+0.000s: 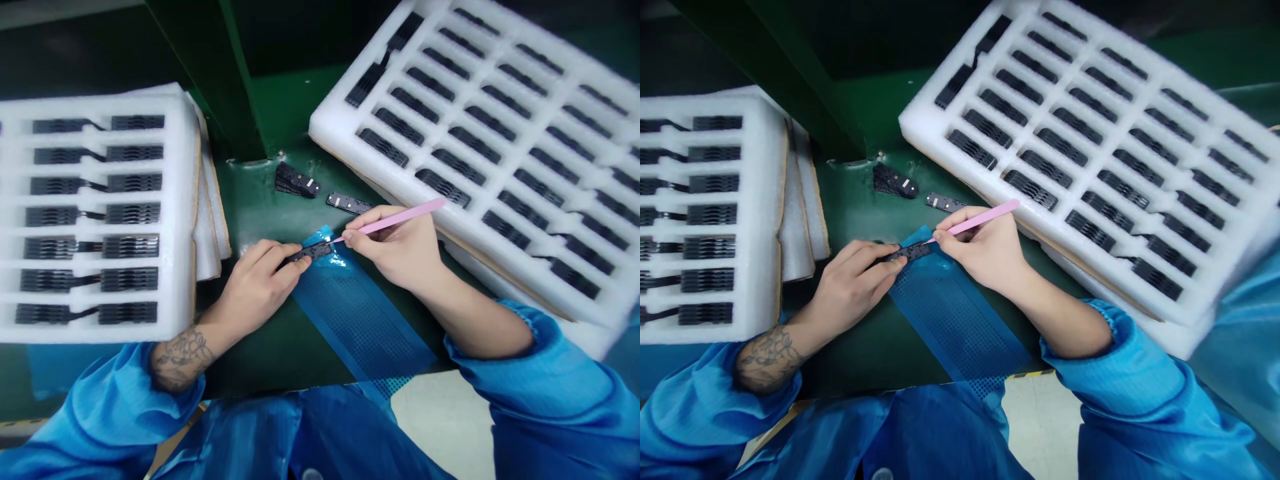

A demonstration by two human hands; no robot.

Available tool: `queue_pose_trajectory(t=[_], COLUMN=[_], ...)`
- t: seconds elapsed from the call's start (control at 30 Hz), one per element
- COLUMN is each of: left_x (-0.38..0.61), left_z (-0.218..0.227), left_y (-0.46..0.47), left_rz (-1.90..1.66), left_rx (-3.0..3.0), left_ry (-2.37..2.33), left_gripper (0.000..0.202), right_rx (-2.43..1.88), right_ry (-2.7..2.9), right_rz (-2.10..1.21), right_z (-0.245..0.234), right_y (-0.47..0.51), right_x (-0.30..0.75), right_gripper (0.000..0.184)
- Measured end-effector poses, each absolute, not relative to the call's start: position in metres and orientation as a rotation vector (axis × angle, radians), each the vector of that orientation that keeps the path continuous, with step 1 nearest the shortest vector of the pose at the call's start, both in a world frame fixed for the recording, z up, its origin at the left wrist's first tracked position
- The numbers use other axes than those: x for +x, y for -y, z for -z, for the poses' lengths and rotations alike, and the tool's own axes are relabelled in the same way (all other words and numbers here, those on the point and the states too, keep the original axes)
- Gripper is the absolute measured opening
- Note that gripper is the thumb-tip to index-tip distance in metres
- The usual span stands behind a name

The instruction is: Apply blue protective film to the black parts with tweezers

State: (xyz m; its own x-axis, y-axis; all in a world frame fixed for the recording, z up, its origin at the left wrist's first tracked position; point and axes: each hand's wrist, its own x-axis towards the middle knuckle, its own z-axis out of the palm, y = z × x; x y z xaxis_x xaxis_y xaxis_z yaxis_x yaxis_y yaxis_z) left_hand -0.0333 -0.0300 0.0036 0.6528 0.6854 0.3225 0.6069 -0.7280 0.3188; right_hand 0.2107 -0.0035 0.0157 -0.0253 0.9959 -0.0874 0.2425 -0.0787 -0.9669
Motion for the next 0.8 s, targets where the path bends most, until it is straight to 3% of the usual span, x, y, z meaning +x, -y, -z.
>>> queue_pose_trajectory(t=[0.8], left_x=[-0.0326], left_z=[-0.0041], left_y=[0.0291], left_rz=[-0.696], left_rx=[2.681], left_ry=[-1.046], left_gripper=[0.021], right_rx=[-1.431], right_ry=[1.421], right_rz=[-1.140], right_z=[-0.0144], right_y=[0.0041], right_x=[0.2106], right_gripper=[0.009])
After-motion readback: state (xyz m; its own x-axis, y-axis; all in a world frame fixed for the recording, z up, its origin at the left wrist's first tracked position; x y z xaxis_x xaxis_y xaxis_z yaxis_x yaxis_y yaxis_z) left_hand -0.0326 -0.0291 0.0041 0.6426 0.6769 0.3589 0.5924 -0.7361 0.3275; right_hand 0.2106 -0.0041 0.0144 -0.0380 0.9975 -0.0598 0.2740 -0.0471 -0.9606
